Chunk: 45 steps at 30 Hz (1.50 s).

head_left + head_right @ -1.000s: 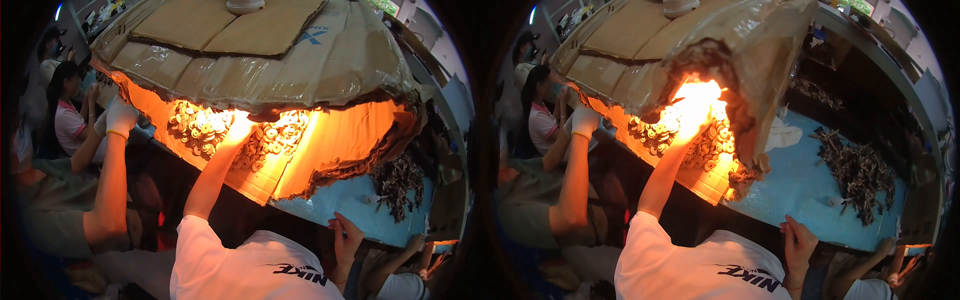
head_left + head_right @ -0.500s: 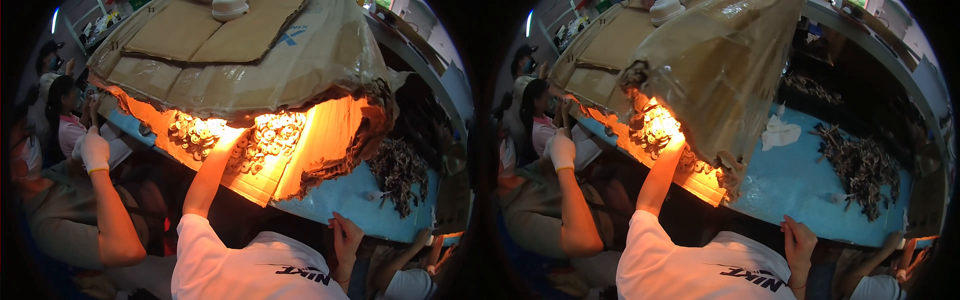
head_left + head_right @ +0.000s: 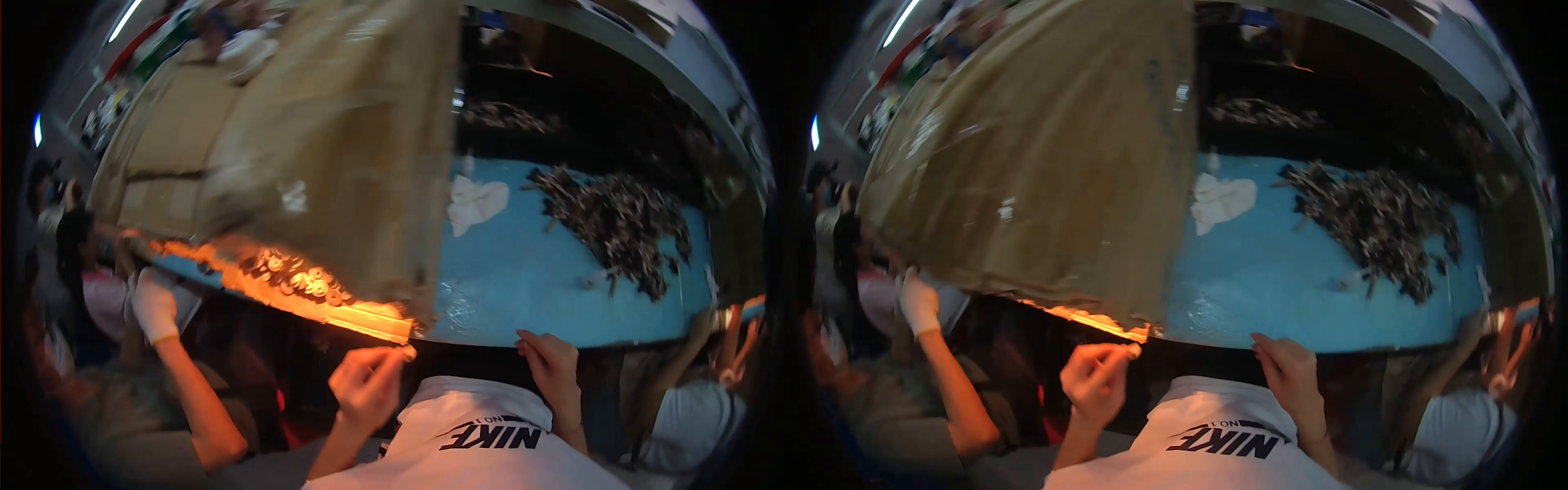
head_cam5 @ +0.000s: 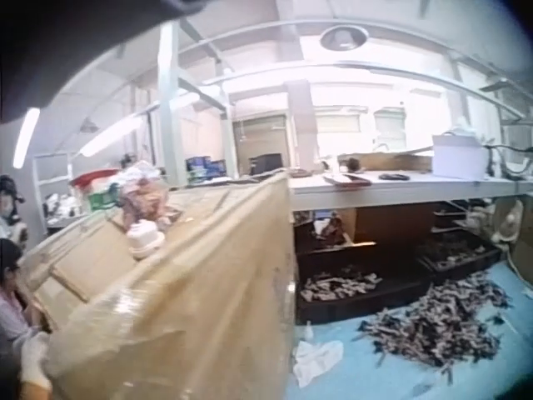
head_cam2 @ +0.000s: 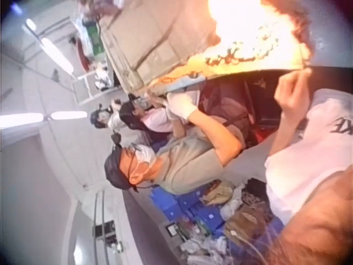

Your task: The person assembles figurine parts by retrieving small components from a heated cardboard box, applying glue with a squeeze bottle, and attaching the pieces together by hand.

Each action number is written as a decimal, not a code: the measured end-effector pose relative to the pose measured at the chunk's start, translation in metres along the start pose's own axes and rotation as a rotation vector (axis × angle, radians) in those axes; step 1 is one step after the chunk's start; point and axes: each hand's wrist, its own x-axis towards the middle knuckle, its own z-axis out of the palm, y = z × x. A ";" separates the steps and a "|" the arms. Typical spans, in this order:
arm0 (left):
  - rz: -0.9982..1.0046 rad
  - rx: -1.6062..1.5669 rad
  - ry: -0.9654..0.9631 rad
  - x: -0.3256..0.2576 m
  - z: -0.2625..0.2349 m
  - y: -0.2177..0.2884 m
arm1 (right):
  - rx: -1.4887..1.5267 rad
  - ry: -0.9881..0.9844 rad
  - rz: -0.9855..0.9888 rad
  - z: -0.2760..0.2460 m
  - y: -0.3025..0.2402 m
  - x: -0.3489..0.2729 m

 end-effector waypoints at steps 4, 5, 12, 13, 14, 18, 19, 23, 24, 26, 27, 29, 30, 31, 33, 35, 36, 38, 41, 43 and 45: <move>0.132 -0.222 -0.187 -0.003 0.052 0.040 | 0.032 -0.008 -0.079 -0.011 0.013 -0.002; 0.155 -0.225 -0.146 0.003 0.074 0.040 | 0.025 0.023 -0.103 -0.015 0.016 -0.003; 0.130 -0.153 -0.179 0.051 0.200 0.038 | -0.033 0.235 0.135 -0.051 0.059 -0.029; 0.149 -0.179 -0.201 0.051 0.211 0.034 | -0.048 0.258 0.162 -0.057 0.066 -0.032; 0.183 -0.136 -0.199 0.049 0.219 0.028 | -0.087 0.271 0.172 -0.063 0.072 -0.034; 0.235 -0.127 -0.278 0.046 0.214 0.032 | -0.002 0.419 0.301 -0.082 0.102 -0.029; 0.211 -0.135 -0.310 0.047 0.207 0.035 | 0.020 0.438 0.349 -0.086 0.114 -0.026; 0.156 -0.193 -0.321 0.043 0.198 0.039 | 0.011 0.526 0.413 -0.098 0.156 -0.010; 0.164 -0.197 -0.319 0.043 0.195 0.041 | -0.180 0.508 0.394 -0.099 0.157 -0.002; 0.172 -0.196 -0.314 0.042 0.188 0.048 | -0.366 0.486 0.369 -0.096 0.165 0.004; 0.139 -0.208 -0.353 0.039 0.185 0.055 | -0.523 0.457 0.353 -0.088 0.178 0.003; 0.088 -0.242 -0.393 0.032 0.183 0.061 | -0.678 0.426 0.333 -0.080 0.191 0.003; 0.089 -0.245 -0.394 0.031 0.184 0.064 | -0.573 0.427 0.398 -0.081 0.196 0.000; 0.073 -0.277 -0.397 0.030 0.181 0.068 | -0.466 0.424 0.462 -0.082 0.198 -0.004; 0.057 -0.318 -0.407 0.029 0.180 0.077 | -0.431 0.455 0.458 -0.087 0.201 -0.016; 0.038 -0.420 -0.437 0.029 0.182 0.087 | -0.399 0.489 0.454 -0.092 0.199 -0.024; 0.039 -0.428 -0.443 0.028 0.185 0.092 | -0.363 0.533 0.424 -0.096 0.195 -0.028; -0.035 -0.611 -0.475 0.028 0.191 0.101 | -0.333 0.575 0.401 -0.106 0.180 -0.033; -0.551 -0.999 -0.728 0.025 0.194 0.118 | -0.097 0.602 0.444 -0.111 0.149 -0.037; -0.679 -1.158 -0.747 0.022 0.202 0.126 | 0.163 0.650 0.397 -0.107 0.129 -0.041; -0.870 -1.382 -0.815 0.022 0.213 0.128 | 0.311 0.652 0.421 -0.103 0.112 -0.042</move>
